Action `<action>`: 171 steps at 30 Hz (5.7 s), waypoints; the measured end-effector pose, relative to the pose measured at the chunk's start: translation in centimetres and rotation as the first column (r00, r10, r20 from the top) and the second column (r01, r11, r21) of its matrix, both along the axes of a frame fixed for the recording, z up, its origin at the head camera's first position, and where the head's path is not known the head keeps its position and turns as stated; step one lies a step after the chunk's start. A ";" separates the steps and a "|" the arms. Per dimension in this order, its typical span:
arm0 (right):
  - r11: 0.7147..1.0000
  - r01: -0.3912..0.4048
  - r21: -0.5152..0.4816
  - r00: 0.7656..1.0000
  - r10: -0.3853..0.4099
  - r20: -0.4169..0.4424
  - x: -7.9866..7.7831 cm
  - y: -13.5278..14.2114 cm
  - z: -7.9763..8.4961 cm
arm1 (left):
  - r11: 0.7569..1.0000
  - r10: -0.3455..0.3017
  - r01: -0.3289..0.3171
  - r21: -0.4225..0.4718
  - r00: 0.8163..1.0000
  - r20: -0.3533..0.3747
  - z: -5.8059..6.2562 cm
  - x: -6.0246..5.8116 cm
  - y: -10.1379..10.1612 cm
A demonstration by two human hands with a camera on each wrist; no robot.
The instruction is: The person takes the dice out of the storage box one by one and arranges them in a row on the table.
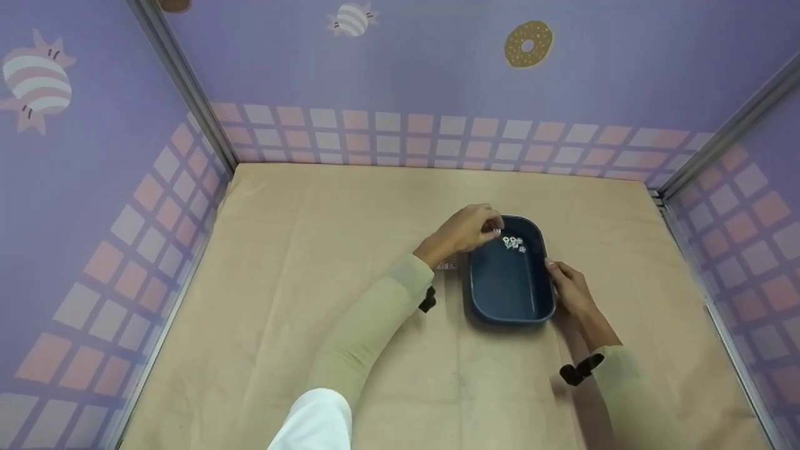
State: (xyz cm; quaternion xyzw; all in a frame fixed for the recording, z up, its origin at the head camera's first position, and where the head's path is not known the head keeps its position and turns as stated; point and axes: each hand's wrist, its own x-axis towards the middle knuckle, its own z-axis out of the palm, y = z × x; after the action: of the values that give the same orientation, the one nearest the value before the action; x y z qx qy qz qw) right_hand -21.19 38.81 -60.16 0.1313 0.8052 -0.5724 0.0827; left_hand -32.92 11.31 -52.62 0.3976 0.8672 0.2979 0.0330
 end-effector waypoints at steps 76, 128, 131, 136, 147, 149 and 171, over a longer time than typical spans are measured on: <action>0.998 -0.033 -0.045 0.999 0.035 0.031 0.0 0.2 0.6 | 0.994 0.082 -0.078 -0.073 0.994 0.068 -1.7 2.4 -9.8; 0.996 -0.004 -0.091 0.999 0.008 0.043 0.3 -0.5 2.3 | 0.906 0.251 -0.202 -0.372 0.964 0.089 -3.3 2.1 6.3; 0.994 0.001 -0.109 0.999 0.003 0.037 -0.1 -0.1 1.0 | 0.903 0.253 -0.214 -0.373 0.966 0.059 -3.6 2.2 6.3; 0.995 -0.010 -0.099 1.000 0.012 0.016 -0.1 0.2 0.2 | 0.906 0.233 -0.217 -0.363 0.972 0.000 -3.9 2.4 6.3; 0.998 -0.004 -0.070 1.000 0.005 0.014 -0.1 0.2 0.2 | 0.910 0.202 -0.199 -0.363 0.979 -0.032 -4.3 2.5 6.3; 0.998 -0.005 -0.062 1.000 0.007 0.020 -0.1 0.2 0.2 | 0.907 0.193 -0.193 -0.375 0.981 -0.037 -4.3 2.5 6.3; 0.998 -0.035 -0.051 0.998 0.037 0.045 0.6 -0.7 2.9 | 0.991 -0.126 0.126 0.050 0.992 0.008 0.0 4.4 1.1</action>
State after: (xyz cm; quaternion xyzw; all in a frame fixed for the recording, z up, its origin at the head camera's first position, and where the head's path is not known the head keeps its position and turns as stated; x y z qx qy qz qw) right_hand -20.60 38.08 -57.29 0.1277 0.7908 -0.5875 0.1148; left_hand -28.50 12.44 -52.66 0.4506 0.8326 0.3187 0.0465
